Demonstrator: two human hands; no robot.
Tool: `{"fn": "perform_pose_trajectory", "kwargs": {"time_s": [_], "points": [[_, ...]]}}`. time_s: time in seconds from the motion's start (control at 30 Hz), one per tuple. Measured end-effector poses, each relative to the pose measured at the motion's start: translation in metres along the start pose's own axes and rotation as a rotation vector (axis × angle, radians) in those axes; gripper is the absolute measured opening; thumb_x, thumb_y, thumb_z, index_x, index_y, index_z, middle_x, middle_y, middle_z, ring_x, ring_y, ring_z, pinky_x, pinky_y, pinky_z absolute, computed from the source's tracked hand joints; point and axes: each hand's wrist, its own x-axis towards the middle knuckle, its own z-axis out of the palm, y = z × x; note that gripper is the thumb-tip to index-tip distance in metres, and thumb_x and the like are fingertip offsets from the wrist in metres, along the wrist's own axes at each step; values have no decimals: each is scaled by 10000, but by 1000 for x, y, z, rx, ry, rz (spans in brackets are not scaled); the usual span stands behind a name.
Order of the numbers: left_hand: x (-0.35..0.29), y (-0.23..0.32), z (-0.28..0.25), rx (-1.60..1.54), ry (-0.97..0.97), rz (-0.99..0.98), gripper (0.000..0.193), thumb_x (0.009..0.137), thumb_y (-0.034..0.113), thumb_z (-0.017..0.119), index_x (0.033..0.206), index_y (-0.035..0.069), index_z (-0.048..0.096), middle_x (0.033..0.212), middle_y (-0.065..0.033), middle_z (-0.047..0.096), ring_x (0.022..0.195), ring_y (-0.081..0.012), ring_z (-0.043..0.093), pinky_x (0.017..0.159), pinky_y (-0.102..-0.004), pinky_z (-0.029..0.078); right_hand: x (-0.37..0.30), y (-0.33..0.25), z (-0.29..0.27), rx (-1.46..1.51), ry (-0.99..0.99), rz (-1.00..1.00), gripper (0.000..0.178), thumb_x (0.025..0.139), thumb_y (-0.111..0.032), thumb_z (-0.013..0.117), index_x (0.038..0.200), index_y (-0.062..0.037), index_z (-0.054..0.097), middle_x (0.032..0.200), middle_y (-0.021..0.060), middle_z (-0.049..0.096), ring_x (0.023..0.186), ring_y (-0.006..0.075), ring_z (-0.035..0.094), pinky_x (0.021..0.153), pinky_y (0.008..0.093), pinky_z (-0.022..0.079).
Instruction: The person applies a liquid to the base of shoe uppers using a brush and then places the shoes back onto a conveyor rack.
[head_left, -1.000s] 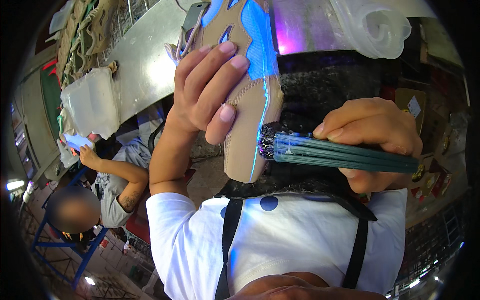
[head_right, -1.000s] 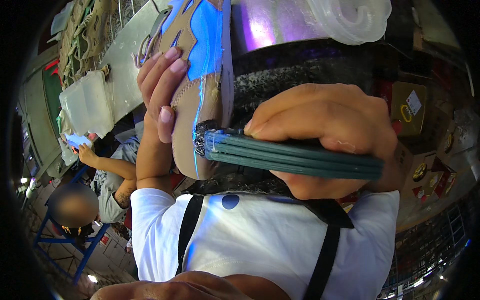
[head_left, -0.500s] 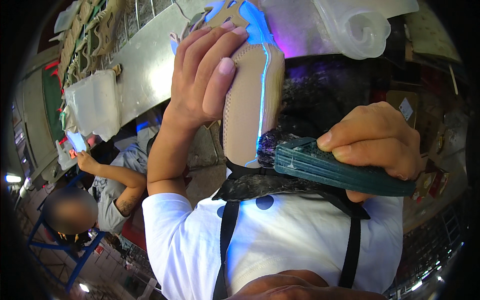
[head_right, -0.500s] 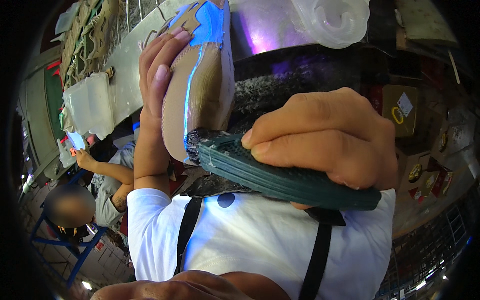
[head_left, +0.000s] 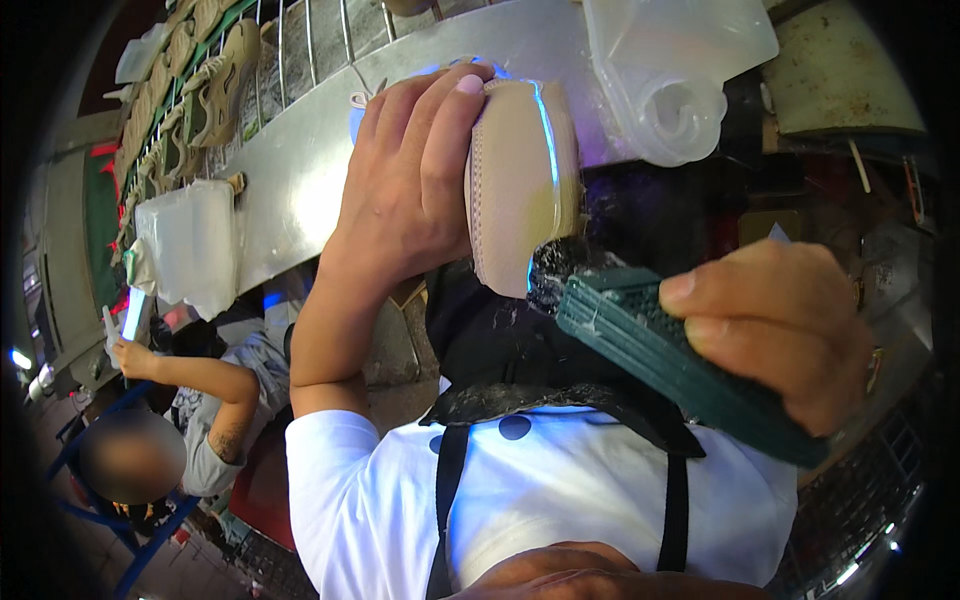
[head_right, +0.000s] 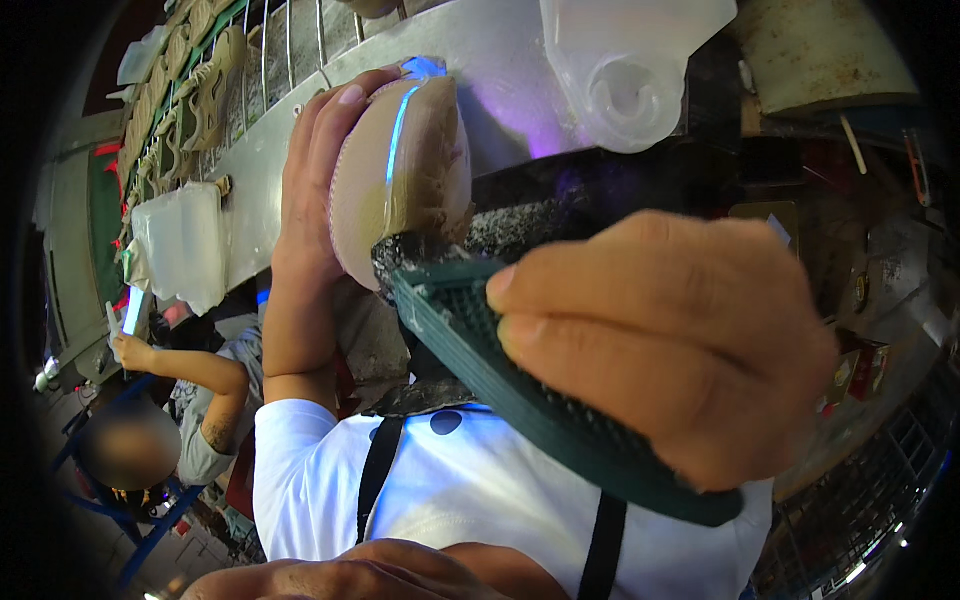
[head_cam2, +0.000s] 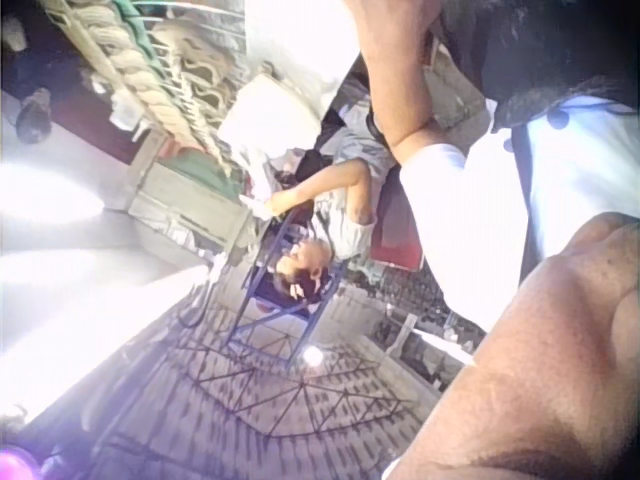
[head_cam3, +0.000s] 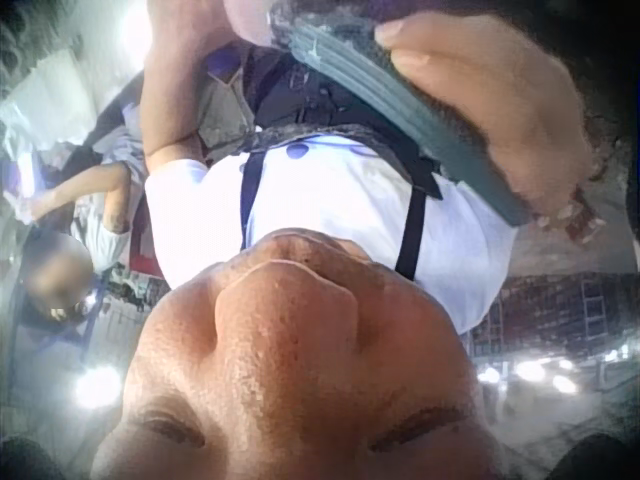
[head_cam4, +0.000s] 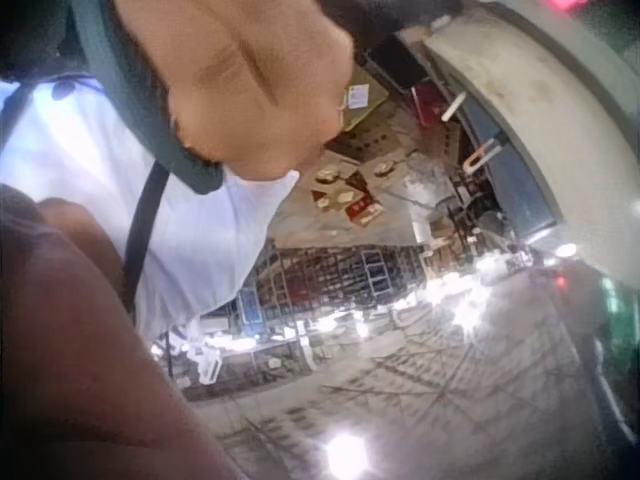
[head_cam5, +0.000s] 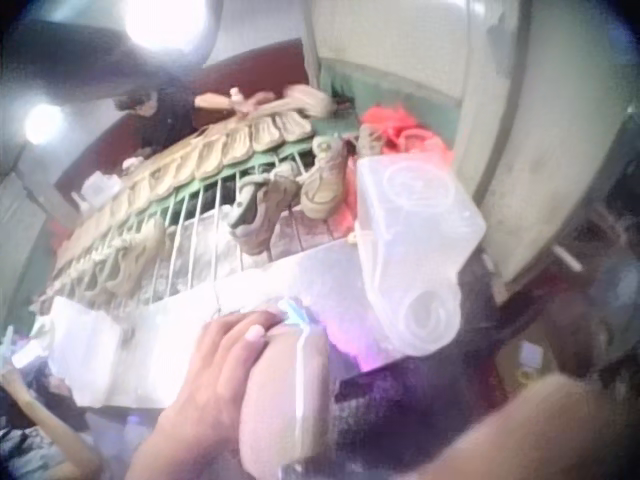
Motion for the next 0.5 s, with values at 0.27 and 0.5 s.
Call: {"fn": "perform_pose_trajectory", "kwargs": {"time_s": [0.27, 0.5], "points": [[46, -11, -18, -72, -213, -41, 993, 605, 259, 909, 1409, 8, 381, 1257, -209, 582, 1124, -415, 576, 950, -483, 472, 63, 41, -60, -68, -404, -177, 300, 857, -111, 772, 1070, 38, 621, 1003, 254, 702, 802, 271, 737, 616, 297, 602], [68, -24, -17, -88, -340, -120, 1084, 516, 314, 945, 1443, 43, 453, 1459, -162, 490, 1307, -372, 515, 1099, -448, 434, 76, 55, -77, -123, -539, -142, 360, 865, -117, 751, 1163, 37, 620, 1033, 261, 704, 816, 290, 745, 635, 311, 621]]}}
